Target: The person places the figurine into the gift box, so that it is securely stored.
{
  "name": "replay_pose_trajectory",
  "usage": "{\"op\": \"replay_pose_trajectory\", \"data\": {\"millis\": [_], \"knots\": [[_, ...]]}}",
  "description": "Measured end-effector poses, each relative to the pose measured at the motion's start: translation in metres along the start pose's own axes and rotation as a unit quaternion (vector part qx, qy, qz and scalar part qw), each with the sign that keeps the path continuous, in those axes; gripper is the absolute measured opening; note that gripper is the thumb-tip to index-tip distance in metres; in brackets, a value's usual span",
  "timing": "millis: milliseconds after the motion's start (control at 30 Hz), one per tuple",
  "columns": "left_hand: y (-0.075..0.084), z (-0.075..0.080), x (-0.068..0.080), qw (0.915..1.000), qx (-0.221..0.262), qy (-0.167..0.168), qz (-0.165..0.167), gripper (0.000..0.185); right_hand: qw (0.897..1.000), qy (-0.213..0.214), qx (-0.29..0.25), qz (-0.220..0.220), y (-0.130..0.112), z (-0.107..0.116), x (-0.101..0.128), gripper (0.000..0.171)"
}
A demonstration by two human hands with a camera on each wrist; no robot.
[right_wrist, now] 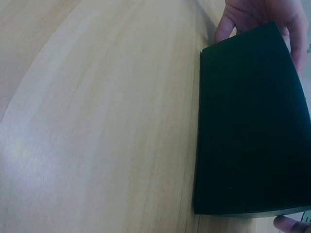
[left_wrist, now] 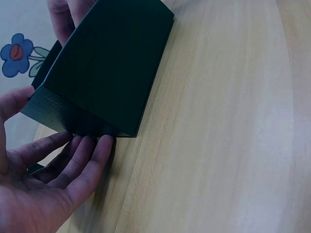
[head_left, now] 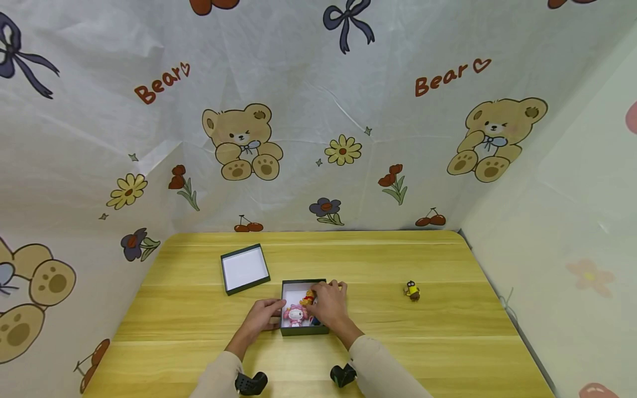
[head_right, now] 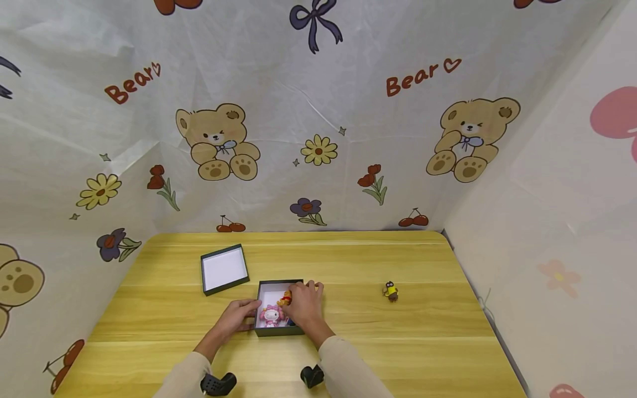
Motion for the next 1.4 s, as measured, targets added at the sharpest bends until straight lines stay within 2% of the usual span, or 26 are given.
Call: {"op": "replay_pose_trajectory", "data": {"millis": [1033, 1200, 1400], "knots": [[0.001, -0.002, 0.002, 1.0, 0.006, -0.002, 0.0, 0.052, 1.0, 0.001, -0.024, 0.006, 0.001, 0.003, 0.001, 0.04], [0.001, -0.003, 0.003, 1.0, 0.006, -0.004, 0.0, 0.051, 0.999, 0.0, -0.041, 0.01, 0.003, 0.009, 0.0, 0.039], [0.003, -0.002, 0.004, 0.9999, 0.01, -0.003, 0.001, 0.052, 0.996, 0.005, -0.085, 0.035, 0.005, 0.018, -0.001, 0.034]]}}
Point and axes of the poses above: each hand's wrist, its own x-axis away from the middle knuckle, its own z-axis out of the back of the hand, y = z × x, the point moved 9 cm from there along -x, towards the middle knuckle, and after that the axes turned 7 degrees about z, right-handed, at the moved point
